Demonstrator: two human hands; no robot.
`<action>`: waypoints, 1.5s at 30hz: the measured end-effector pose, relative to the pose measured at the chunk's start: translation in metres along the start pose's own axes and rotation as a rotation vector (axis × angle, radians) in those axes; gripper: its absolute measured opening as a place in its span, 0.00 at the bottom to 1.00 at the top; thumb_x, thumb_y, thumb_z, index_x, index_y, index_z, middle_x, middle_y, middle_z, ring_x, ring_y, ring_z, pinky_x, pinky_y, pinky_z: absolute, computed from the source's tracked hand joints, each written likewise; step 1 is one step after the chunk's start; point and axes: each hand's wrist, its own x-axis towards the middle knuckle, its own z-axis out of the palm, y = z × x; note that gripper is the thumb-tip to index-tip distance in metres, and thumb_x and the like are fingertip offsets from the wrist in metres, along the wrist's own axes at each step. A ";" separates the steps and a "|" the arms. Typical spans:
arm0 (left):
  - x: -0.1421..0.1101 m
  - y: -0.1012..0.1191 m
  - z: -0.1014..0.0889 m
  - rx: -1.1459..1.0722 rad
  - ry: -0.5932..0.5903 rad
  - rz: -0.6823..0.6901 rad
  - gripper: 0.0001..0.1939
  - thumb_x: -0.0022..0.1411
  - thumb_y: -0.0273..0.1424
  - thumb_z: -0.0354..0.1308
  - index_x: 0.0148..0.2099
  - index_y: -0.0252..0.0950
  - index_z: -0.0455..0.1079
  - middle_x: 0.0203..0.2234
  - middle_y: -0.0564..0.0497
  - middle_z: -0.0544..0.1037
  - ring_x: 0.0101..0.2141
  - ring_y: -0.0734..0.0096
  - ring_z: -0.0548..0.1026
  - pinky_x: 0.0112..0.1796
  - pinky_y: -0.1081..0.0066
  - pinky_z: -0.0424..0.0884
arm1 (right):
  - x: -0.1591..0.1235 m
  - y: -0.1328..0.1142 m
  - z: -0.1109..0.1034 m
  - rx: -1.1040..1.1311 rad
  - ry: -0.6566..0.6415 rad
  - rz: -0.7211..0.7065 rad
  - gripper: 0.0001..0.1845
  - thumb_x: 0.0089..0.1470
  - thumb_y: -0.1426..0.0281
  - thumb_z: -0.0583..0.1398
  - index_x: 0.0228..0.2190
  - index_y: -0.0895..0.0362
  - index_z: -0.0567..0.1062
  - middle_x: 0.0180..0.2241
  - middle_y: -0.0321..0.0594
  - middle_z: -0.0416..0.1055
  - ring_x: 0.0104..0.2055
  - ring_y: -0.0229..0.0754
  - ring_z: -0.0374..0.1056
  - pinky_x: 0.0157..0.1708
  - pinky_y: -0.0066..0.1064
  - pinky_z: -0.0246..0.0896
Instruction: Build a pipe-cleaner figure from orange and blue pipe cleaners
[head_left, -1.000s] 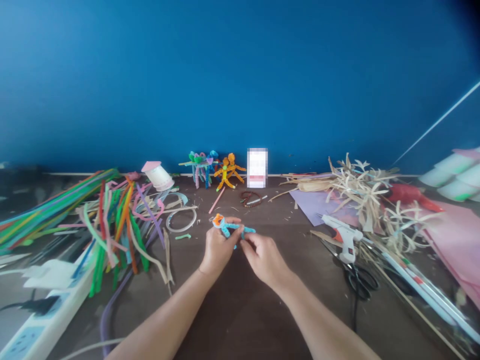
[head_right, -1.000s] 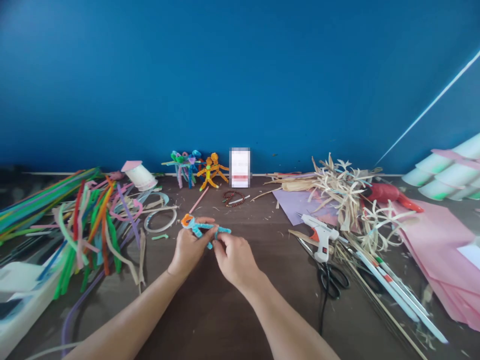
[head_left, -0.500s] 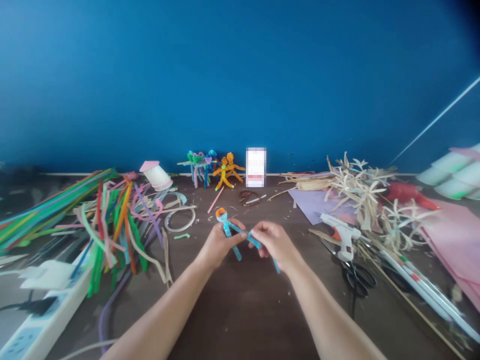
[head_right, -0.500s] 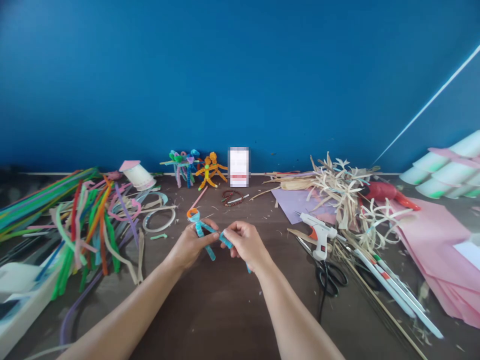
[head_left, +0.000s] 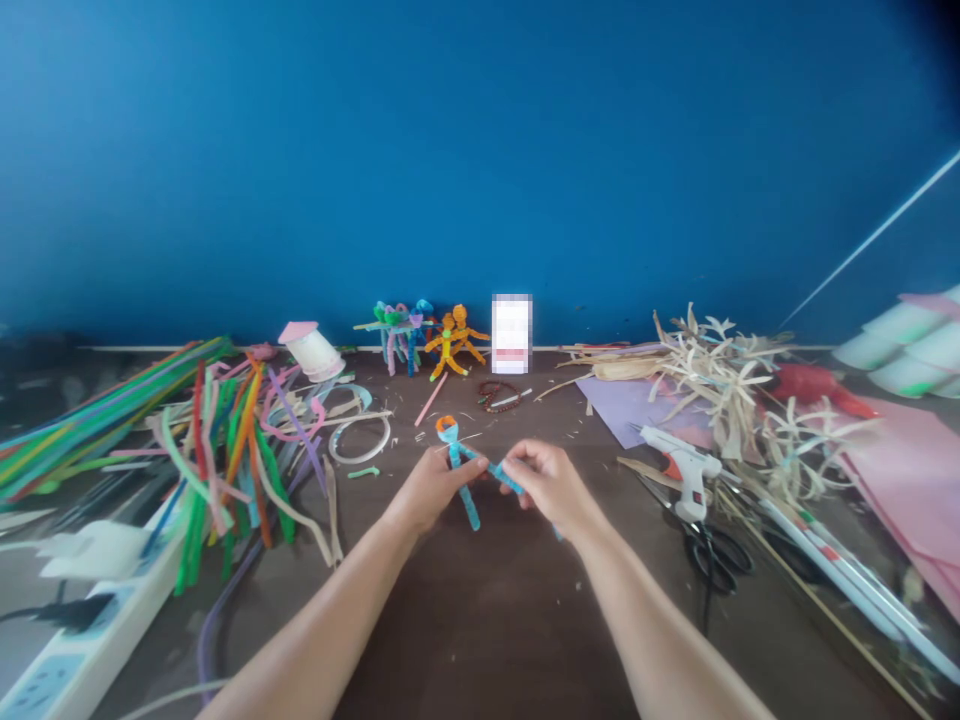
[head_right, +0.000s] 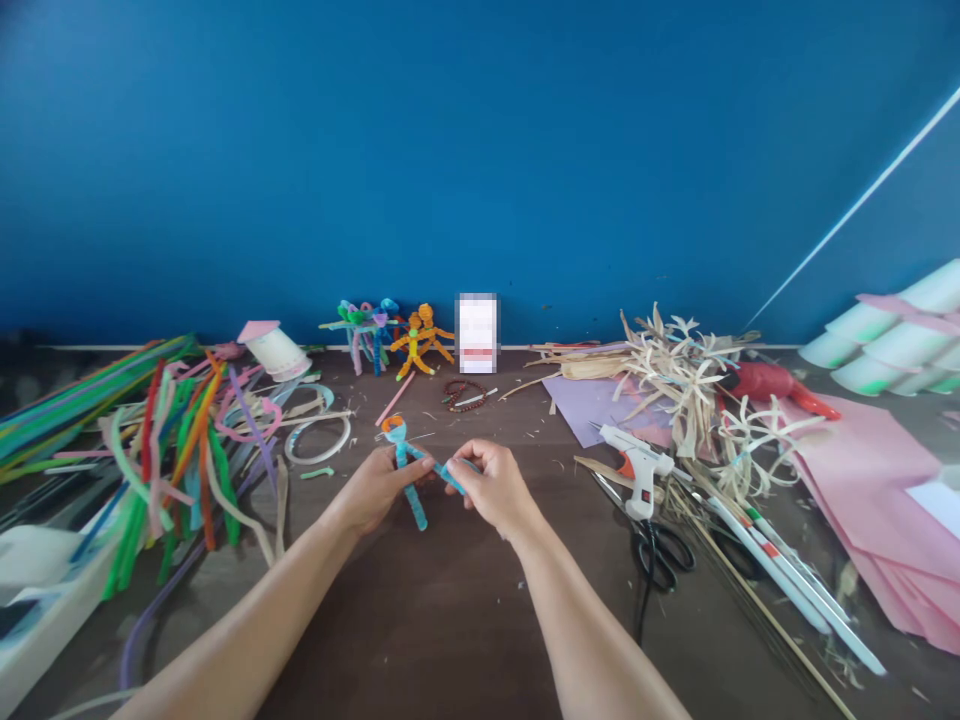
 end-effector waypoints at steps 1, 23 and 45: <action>-0.001 0.001 -0.001 -0.007 -0.040 0.011 0.11 0.48 0.36 0.60 0.27 0.30 0.70 0.19 0.52 0.72 0.24 0.75 0.67 0.28 0.75 0.62 | 0.000 0.000 -0.001 0.046 -0.041 0.036 0.09 0.45 0.65 0.57 0.23 0.58 0.68 0.16 0.34 0.69 0.13 0.30 0.58 0.13 0.21 0.51; -0.005 -0.001 0.013 0.041 0.364 0.261 0.09 0.49 0.34 0.59 0.30 0.32 0.72 0.22 0.51 0.75 0.26 0.70 0.71 0.30 0.73 0.65 | -0.007 -0.001 0.023 -0.172 -0.075 -0.062 0.16 0.50 0.65 0.52 0.15 0.58 0.63 0.11 0.30 0.58 0.12 0.29 0.52 0.14 0.21 0.45; -0.011 0.011 0.001 -0.320 -0.177 0.024 0.10 0.45 0.33 0.63 0.25 0.31 0.70 0.18 0.52 0.70 0.23 0.75 0.66 0.28 0.74 0.63 | -0.003 -0.007 -0.008 -0.072 -0.058 -0.140 0.12 0.47 0.62 0.58 0.22 0.58 0.70 0.16 0.30 0.62 0.16 0.30 0.55 0.16 0.22 0.49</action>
